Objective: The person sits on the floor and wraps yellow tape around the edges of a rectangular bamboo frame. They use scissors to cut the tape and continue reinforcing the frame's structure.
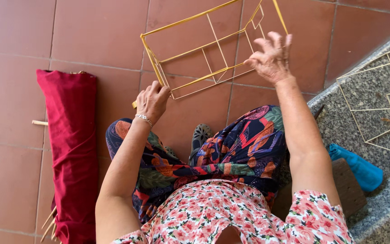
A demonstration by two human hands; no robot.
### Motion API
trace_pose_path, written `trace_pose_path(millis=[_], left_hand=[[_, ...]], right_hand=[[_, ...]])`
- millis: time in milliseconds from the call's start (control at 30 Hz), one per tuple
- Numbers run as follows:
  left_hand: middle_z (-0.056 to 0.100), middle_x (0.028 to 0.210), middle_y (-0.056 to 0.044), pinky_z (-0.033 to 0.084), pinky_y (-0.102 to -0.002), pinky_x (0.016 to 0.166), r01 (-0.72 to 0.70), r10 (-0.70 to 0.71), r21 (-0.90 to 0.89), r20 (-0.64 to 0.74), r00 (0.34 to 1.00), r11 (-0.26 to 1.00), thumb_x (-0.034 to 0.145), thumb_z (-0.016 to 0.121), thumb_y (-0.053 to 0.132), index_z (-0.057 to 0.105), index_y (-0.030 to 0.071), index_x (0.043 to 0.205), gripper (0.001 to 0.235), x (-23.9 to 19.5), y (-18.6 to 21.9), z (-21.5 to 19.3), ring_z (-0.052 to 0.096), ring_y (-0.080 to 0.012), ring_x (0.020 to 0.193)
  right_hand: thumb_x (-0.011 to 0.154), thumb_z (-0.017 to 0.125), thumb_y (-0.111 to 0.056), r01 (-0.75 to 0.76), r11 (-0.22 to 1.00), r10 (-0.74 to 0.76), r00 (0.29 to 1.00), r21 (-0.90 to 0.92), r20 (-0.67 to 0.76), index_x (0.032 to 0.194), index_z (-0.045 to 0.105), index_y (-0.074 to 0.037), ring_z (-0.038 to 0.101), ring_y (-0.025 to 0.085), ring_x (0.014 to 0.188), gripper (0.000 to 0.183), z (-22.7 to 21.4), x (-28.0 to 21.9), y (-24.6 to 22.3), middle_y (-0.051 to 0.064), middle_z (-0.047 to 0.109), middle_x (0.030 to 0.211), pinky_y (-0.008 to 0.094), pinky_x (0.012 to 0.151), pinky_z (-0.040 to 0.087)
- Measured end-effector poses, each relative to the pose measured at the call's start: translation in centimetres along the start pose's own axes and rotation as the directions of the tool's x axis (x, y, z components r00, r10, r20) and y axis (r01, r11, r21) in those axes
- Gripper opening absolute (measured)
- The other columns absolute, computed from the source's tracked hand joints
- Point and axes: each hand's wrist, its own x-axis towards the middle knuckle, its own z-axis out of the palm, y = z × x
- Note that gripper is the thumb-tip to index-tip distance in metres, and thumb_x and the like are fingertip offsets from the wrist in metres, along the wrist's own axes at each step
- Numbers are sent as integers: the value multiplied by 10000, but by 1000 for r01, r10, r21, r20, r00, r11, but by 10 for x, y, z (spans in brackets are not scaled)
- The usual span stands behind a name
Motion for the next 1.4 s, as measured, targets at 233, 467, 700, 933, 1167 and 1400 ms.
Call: trace_pose_path(millis=[233, 467, 700, 933, 1167, 1400], left_hand=[[572, 931, -40, 517, -438, 683, 93, -94, -43, -23, 995, 995, 939, 721, 263, 682, 208, 917, 71, 5, 0, 13, 664, -251, 826], [608, 1002, -28, 529, -452, 724, 287, -271, -181, 107, 957, 941, 973, 731, 334, 707, 267, 996, 75, -3, 1, 9, 688, -274, 874], [728, 1034, -67, 537, -475, 829, 444, -406, -458, 186, 895, 770, 790, 735, 114, 336, 209, 1508, 827, -9, -2, -8, 705, -339, 961], [774, 1009, -97, 582, -422, 804, 448, -432, -639, 195, 880, 625, 864, 625, 72, 359, 176, 1515, 711, -15, -14, 0, 765, -297, 878], [772, 833, -73, 589, -317, 702, 670, -529, -572, 424, 735, 473, 966, 710, 390, 724, 63, 1109, 358, -31, -25, -26, 765, -165, 731], [772, 808, -133, 578, -366, 671, 771, -647, -552, 469, 602, 317, 918, 656, 406, 764, 68, 1009, 367, -36, -19, 0, 745, -216, 725]], right_hand=[[910, 806, -277, 121, 971, -126, 992, 207, 12, 1223, 732, -145, 500, 293, 1348, 348, 2, 17, -83, 18, 656, 1311, 536, 1195, 322], [919, 827, -264, 134, 958, -156, 985, 253, 70, 949, 706, -173, 549, 258, 1232, 154, 22, 27, -106, -36, 676, 985, 532, 1157, 352], [683, 804, -259, 212, 956, -237, 966, 203, 103, 1164, 704, -61, 577, 298, 1100, 529, -14, 57, -152, 96, 707, 1076, 631, 1011, 289], [923, 741, -114, 5, 776, -153, 972, 631, 180, 1100, 711, -57, 635, 327, 978, 188, 39, 64, -242, 124, 704, 1002, 442, 896, 511], [878, 756, -131, -188, 737, 24, 967, 649, 253, 849, 637, -26, 656, 324, 868, 161, 63, 69, -243, 126, 684, 851, 465, 791, 519], [901, 708, -178, -209, 806, 42, 953, 553, 299, 812, 625, -43, 668, 339, 858, 182, 89, 65, -248, 133, 693, 848, 476, 807, 530]])
